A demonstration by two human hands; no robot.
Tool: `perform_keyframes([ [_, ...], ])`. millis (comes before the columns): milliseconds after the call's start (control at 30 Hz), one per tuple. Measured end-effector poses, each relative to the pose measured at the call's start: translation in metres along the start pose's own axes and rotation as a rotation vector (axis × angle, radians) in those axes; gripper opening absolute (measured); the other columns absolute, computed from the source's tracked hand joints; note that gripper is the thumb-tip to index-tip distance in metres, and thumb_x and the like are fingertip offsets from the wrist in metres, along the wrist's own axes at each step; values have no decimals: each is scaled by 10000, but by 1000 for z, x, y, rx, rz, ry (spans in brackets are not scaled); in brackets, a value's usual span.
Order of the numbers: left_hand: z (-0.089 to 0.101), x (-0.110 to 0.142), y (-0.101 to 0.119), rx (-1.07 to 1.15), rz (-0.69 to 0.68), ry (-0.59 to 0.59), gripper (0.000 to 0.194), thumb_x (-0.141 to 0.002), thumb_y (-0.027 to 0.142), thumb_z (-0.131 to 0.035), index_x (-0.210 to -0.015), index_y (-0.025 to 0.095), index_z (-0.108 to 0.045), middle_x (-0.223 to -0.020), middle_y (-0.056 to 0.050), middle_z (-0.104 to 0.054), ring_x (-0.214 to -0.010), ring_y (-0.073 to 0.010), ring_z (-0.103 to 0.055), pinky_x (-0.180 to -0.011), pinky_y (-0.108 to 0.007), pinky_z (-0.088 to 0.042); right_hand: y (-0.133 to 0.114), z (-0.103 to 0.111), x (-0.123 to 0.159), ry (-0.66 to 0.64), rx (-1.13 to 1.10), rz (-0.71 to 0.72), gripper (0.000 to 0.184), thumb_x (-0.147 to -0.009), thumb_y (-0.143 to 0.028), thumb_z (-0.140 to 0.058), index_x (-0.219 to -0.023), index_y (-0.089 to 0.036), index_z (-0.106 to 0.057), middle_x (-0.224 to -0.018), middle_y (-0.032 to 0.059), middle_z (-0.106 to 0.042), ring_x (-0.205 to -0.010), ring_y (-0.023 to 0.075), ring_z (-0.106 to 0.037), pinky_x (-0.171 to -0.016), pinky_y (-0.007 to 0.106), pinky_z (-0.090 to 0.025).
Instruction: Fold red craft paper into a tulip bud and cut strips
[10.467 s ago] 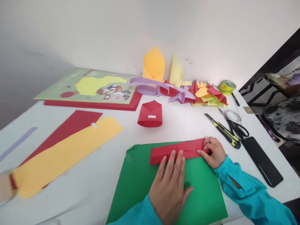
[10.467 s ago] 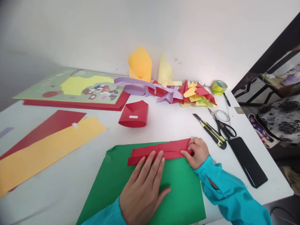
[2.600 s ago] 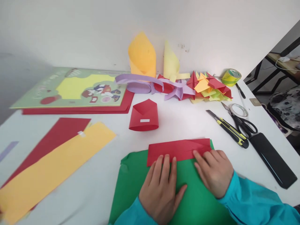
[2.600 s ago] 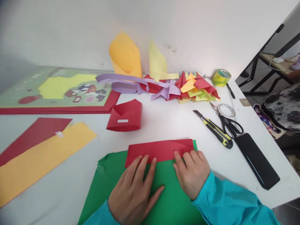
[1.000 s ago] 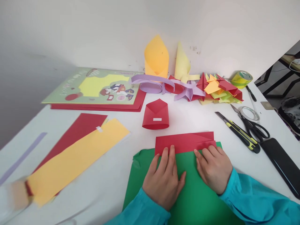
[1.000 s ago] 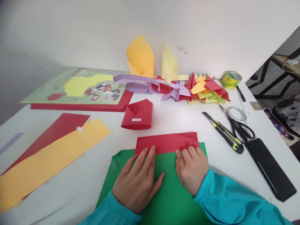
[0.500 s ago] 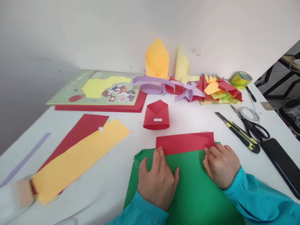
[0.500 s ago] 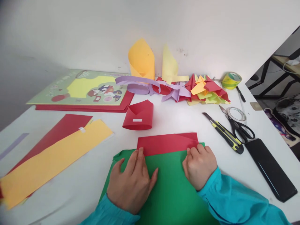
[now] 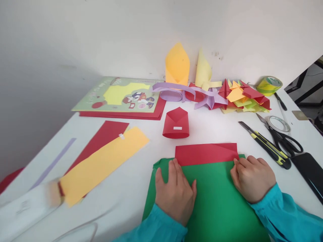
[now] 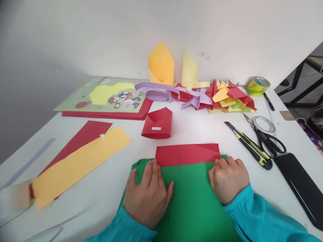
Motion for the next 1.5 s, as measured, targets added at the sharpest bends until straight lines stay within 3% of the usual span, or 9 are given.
perform_keyframes([
  [333, -5, 4, -7, 30, 68, -46, 550, -828, 328, -417, -1066, -141, -580, -1110, -355, -570, -1037, -448, -530, -853, -659, -356, 13, -12, 6, -65, -73, 17, 368, -818, -212, -485, -465, -178, -584, -486, 22, -552, -525, 133, -438, -560, 323, -204],
  [467, -5, 4, -7, 24, 64, -32, 545, -822, 329, -435, -1048, -142, -590, -1092, -352, -581, -1019, -448, -542, -860, -657, -357, 18, -10, 8, -73, 6, -28, 376, -801, -203, -506, -430, -178, -561, -472, 26, -550, -517, 139, -437, -569, 333, -212],
  [600, -1, 2, -8, 66, 55, 65, 537, -814, 372, -478, -1010, -104, -630, -1028, -316, -628, -995, -419, -568, -872, -600, -402, 9, -5, 6, -42, 33, 7, 326, -767, -168, -549, -441, -174, -569, -471, 36, -553, -515, 154, -432, -561, 344, -211],
  [767, 13, -1, -14, 218, 116, 229, 507, -829, 361, -479, -1111, -44, -594, -1253, -288, -506, -1229, -421, -398, -942, -581, -378, -1, 5, 3, 90, -1, 31, 302, -765, -154, -533, -468, -160, -588, -472, 35, -519, -521, 150, -409, -565, 342, -242],
  [867, 22, -5, 2, 200, -17, 244, 473, -825, 336, -503, -1096, -38, -601, -1278, -278, -488, -1247, -399, -386, -971, -518, -377, -19, 7, 2, 122, -132, 137, 205, -806, -172, -509, -735, -119, -693, -568, 45, -549, -604, 163, -446, -591, 331, -283],
  [1000, 27, -7, 24, 279, -211, 235, 375, -841, 272, -480, -1114, 51, -615, -1261, -172, -552, -1202, -331, -465, -987, -447, -371, -41, -1, 2, 33, -230, 231, 279, -838, -306, -522, -1039, -167, -657, -709, 59, -560, -695, 193, -456, -627, 335, -302],
  [1133, 19, -11, 30, 322, -270, 174, 391, -858, 287, -431, -1141, 82, -605, -1238, -143, -577, -1146, -326, -511, -920, -447, -423, -44, -5, 1, 51, -257, 234, 244, -848, -295, -536, -1026, -181, -658, -739, 62, -575, -722, 196, -467, -642, 334, -322],
  [1300, 22, -16, 25, 306, -290, 255, 288, -844, 226, -487, -1033, 92, -658, -1135, -130, -644, -1031, -299, -571, -822, -426, -474, -35, -10, -5, 123, -326, 222, 187, -863, -227, -526, -973, -175, -668, -969, 87, -638, -925, 221, -497, -746, 342, -376],
  [1500, 25, -27, 13, 369, -274, 358, 167, -820, 142, -536, -908, 136, -678, -934, -79, -698, -855, -220, -585, -730, -363, -480, -38, -4, -9, 205, -290, 346, 143, -850, -131, -532, -848, -128, -675, -790, 57, -660, -753, 173, -496, -643, 303, -360],
])
Point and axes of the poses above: each hand's wrist, its own x-axis away from the middle knuckle, its own z-axis out of the back of the hand, y = z × x, the point moved 10 cm from there along -x, towards the middle knuckle
